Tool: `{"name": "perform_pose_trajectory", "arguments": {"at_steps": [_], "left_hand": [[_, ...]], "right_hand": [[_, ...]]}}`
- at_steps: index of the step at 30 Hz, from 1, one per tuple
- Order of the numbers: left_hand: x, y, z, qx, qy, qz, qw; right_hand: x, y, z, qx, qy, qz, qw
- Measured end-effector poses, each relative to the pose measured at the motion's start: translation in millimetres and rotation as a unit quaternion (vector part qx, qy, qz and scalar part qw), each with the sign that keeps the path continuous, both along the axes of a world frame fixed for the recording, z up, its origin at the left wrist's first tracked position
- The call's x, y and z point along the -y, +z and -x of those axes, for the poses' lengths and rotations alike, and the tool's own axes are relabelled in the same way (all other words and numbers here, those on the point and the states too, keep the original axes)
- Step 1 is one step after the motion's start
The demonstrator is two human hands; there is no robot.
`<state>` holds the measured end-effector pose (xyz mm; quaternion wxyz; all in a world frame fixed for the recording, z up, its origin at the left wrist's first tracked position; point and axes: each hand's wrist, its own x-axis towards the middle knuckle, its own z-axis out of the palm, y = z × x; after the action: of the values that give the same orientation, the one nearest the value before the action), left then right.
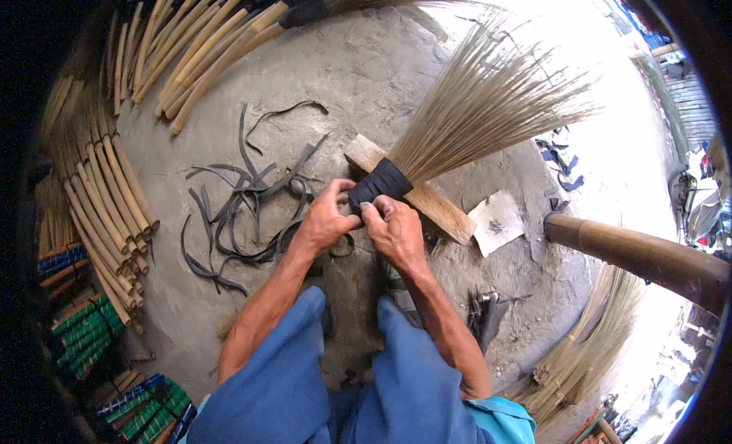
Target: The person sits on the floor and wraps a black strap around the base of a broom made of thin sticks. They repeatedly pull and tighten the strap, then use a knife to cut the excess strap. The process is repeated to secure the broom head.
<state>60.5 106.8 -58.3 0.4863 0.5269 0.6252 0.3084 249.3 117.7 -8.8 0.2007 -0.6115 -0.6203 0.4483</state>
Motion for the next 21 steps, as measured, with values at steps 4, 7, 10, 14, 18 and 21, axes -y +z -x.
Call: {"name": "perform_pose_trajectory", "arguments": {"at_steps": [4, 7, 10, 14, 18, 21], "left_hand": [[-5.7, -1.1, -2.7, 0.076, 0.095, -0.003, 0.993], [-12.4, -0.2, -22.8, -0.159, 0.037, -0.038, 0.986], [-18.1, 0.2, -27.7, -0.171, 0.082, -0.028, 0.981], [-20.6, -7.3, -21.6, -0.123, 0.099, -0.053, 0.986], [-20.9, -18.6, -17.9, -0.093, 0.104, -0.074, 0.987], [-20.8, -19.3, -16.9, -0.083, 0.099, -0.044, 0.991]], "right_hand": [[-2.7, -1.7, 6.4, 0.025, -0.001, -0.022, 0.999], [0.8, -2.5, 7.4, 0.015, -0.004, -0.044, 0.999], [7.0, -1.7, 5.3, -0.097, -0.065, 0.094, 0.989], [13.0, -2.0, 4.9, -0.233, -0.127, 0.176, 0.948], [18.7, -6.3, 5.8, -0.271, -0.165, 0.203, 0.926], [18.3, -12.5, 7.7, -0.257, -0.163, 0.172, 0.937]]}}
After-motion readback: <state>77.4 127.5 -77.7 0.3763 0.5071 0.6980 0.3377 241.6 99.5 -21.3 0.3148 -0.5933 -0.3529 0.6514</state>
